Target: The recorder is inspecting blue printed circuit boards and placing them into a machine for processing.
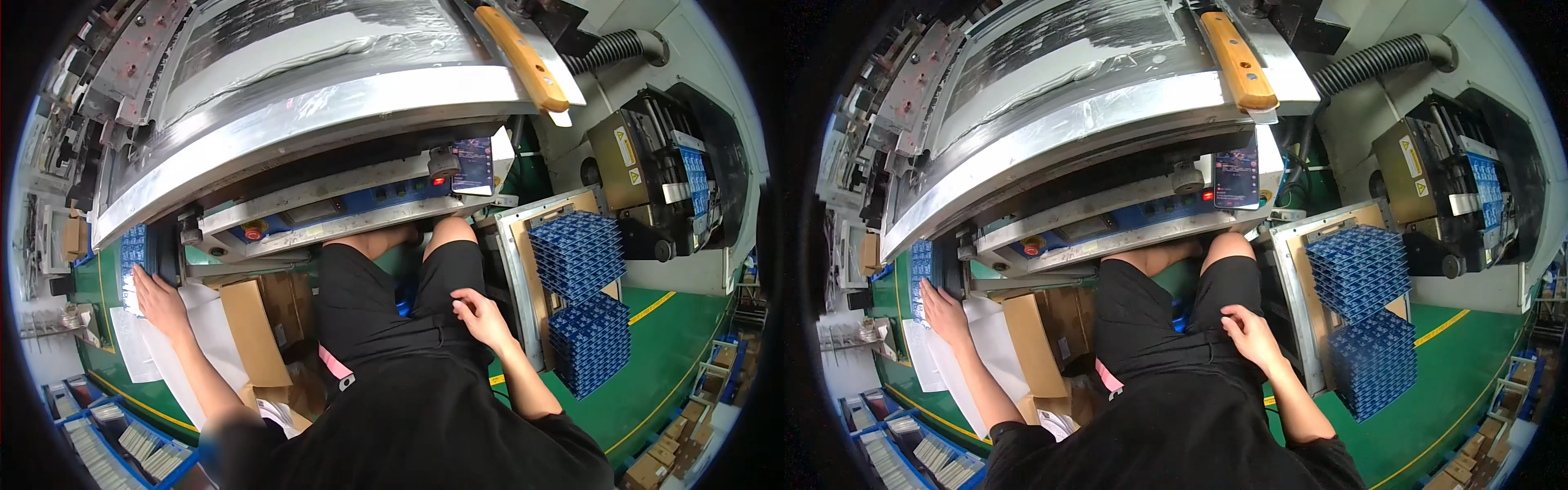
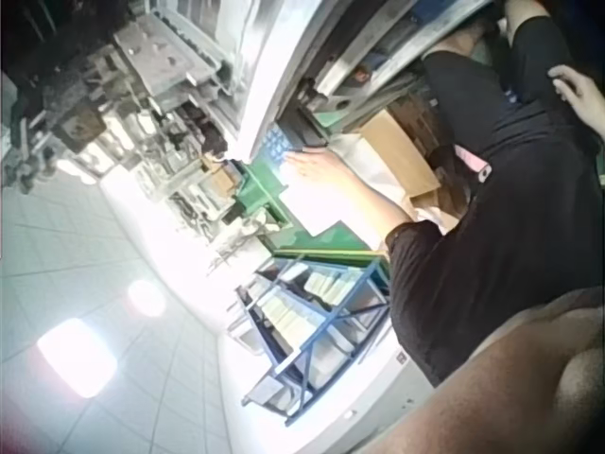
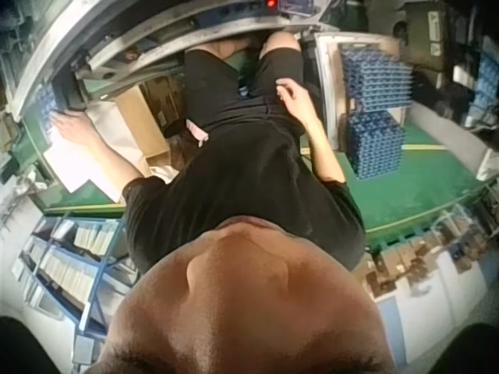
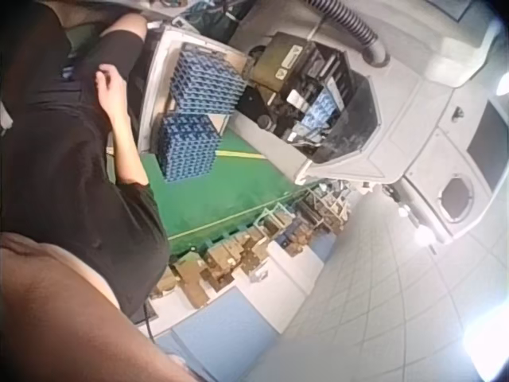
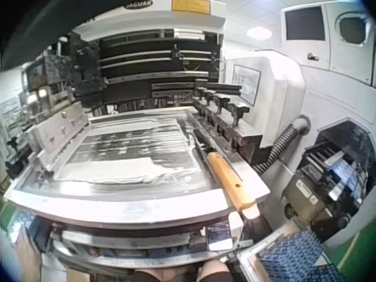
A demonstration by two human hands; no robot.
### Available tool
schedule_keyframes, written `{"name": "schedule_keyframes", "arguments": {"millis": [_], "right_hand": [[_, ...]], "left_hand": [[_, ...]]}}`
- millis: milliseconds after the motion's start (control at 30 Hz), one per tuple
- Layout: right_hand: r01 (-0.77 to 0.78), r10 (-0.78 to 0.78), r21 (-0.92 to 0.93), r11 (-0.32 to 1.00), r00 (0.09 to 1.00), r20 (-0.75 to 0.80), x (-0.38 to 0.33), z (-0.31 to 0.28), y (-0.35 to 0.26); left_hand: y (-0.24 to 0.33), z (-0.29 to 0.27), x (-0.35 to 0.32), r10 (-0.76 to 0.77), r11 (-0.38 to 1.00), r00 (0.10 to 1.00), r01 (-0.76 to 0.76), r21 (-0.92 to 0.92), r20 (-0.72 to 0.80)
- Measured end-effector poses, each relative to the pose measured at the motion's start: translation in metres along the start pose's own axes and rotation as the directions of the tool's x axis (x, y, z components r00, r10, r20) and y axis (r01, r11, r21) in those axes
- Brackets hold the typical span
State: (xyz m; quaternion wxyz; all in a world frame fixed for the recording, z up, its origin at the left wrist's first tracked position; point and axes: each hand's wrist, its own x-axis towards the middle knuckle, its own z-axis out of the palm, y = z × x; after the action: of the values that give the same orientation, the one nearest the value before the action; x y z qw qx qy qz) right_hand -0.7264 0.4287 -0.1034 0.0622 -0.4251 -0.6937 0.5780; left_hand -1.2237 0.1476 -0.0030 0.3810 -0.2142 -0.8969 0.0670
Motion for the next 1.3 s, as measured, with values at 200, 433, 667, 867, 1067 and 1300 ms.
{"name": "schedule_keyframes", "arguments": {"millis": [200,433,667,867,1067,1300], "right_hand": [[-0.082,0.075,-0.068,0.994,0.993,-0.094,-0.013,0.000,0.006],[0.401,-0.393,-0.169,0.901,0.916,0.078,0.044,0.043,-0.060],[0.642,-0.602,-0.084,0.762,0.749,0.276,0.056,0.081,-0.122],[0.363,-0.399,0.170,0.916,0.786,0.472,0.049,0.084,-0.107],[-0.433,-0.195,0.612,0.662,0.689,0.698,0.036,0.085,-0.112],[-0.420,-0.193,0.716,0.558,0.773,0.604,0.042,0.042,-0.091]], "left_hand": [[-0.004,-0.026,0.003,0.038,0.986,0.993,-0.018,-0.165,0.115],[-0.019,-0.044,0.000,0.021,0.971,0.981,0.026,-0.239,0.192],[-0.062,-0.080,0.006,0.031,0.972,0.998,-0.044,-0.230,-0.060],[-0.079,-0.163,-0.037,0.266,0.893,0.929,-0.338,-0.297,-0.256],[0.019,-0.168,-0.114,0.456,0.550,0.890,-0.307,-0.777,-0.029],[0.119,-0.165,-0.109,0.628,0.142,0.705,-0.519,-0.843,-0.328]]}}
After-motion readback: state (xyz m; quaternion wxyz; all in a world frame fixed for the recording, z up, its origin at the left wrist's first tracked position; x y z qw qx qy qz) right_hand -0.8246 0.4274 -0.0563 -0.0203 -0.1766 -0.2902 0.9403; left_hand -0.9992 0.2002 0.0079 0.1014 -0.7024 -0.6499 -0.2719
